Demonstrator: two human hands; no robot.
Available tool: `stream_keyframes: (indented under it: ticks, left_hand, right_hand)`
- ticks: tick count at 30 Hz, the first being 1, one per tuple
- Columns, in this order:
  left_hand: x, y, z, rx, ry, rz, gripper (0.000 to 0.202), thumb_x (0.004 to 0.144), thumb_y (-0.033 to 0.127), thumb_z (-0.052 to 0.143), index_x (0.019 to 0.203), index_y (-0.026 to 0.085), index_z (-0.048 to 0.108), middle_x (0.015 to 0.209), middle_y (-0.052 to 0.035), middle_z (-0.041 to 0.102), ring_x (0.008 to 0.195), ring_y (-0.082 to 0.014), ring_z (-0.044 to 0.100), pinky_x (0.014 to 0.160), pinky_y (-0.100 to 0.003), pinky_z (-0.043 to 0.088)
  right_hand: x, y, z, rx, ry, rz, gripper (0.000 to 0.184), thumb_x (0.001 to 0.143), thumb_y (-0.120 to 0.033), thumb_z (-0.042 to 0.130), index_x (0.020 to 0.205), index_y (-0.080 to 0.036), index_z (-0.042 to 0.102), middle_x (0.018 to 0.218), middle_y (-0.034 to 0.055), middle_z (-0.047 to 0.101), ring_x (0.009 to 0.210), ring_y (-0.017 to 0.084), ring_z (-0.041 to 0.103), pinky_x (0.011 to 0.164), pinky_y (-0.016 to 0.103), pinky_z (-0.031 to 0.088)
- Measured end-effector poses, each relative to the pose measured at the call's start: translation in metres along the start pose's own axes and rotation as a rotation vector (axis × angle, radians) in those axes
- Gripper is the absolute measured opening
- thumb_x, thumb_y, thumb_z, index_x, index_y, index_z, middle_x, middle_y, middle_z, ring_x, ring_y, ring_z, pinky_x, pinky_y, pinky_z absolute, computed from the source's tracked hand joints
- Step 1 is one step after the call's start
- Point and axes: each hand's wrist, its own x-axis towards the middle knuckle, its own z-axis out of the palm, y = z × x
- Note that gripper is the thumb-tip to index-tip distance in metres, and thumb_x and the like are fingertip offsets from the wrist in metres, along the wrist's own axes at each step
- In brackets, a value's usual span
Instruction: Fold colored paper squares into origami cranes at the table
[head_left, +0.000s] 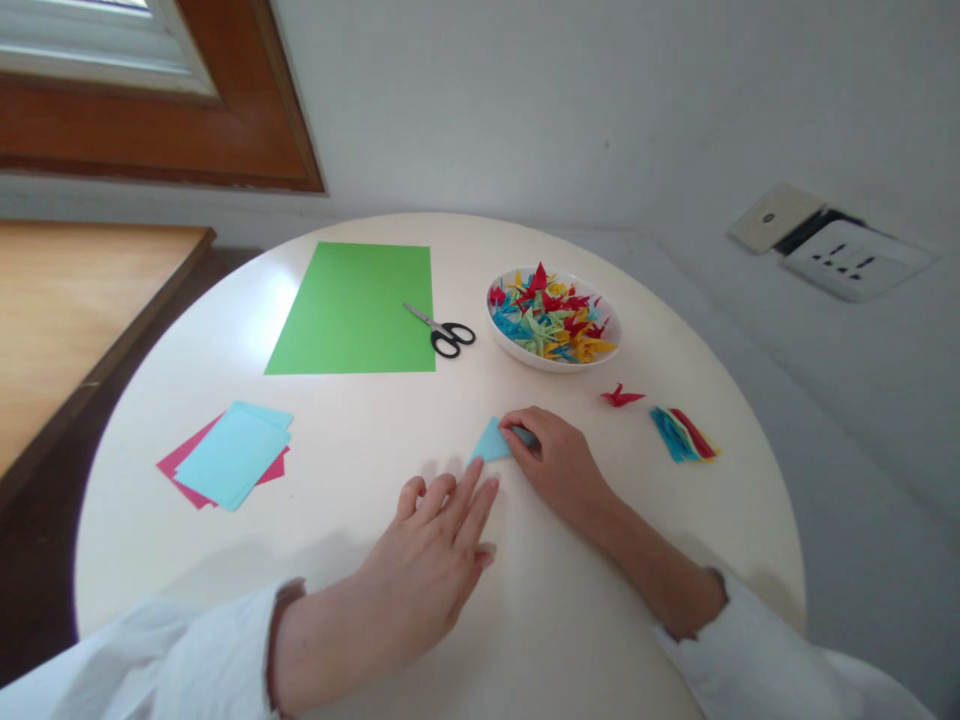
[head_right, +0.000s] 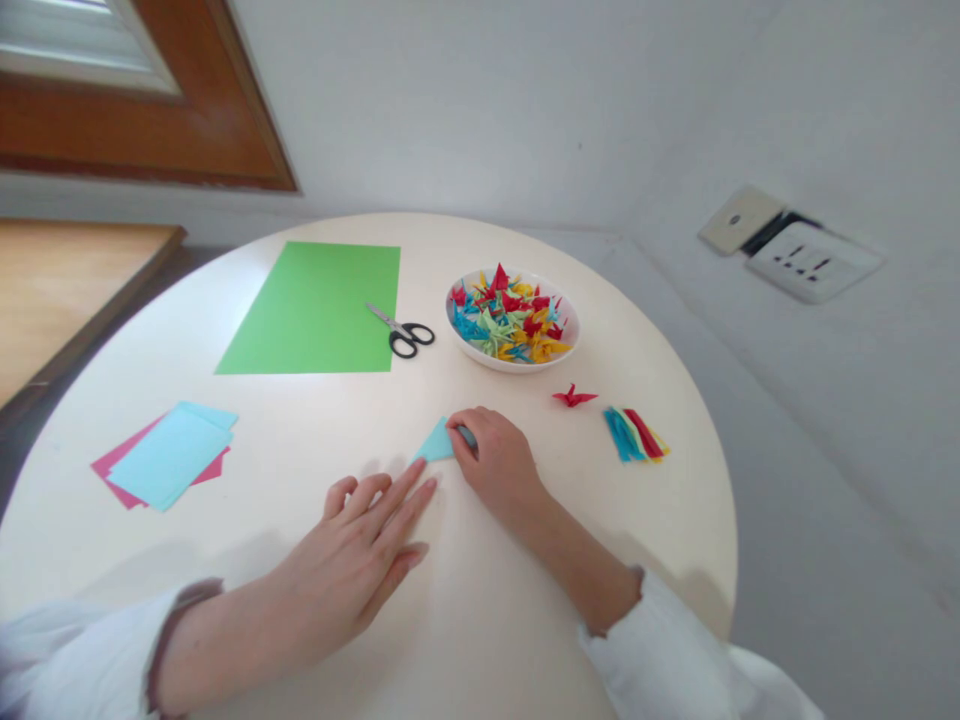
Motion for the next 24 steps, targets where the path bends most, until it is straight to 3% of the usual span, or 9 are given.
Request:
stream_keyframes:
  ticks: [17,24]
  left_hand:
    - [0.0006,0.0002,0.0004,0.011,-0.012,0.016,0.046,0.091,0.029,0.03,0.133,0.011,0.037,0.139,-0.0164,0.038,0.111,-0.0319,0.044,0.085,-0.046,0.034]
    - [0.0059,-0.0032,0.0002,-0.024,-0.008,-0.021,0.045,0.091,0.029,0.029,0.13,0.009,0.039,0.128,-0.0179,0.048,0.104,-0.029,0.046,0.083,-0.044,0.034]
  right_hand:
    - [0.0003,0.0002,0.0,0.005,-0.009,0.006,0.012,0.081,-0.018,0.046,0.081,-0.018,0.058,0.082,0.0058,0.065,0.077,0.018,0.059,0.072,0.03,0.045]
    - [0.0001,-0.0001,-0.0008,0.007,-0.004,-0.01,0.013,0.08,-0.016,0.047,0.084,-0.019,0.058,0.085,0.0058,0.066,0.08,0.018,0.06,0.074,0.03,0.045]
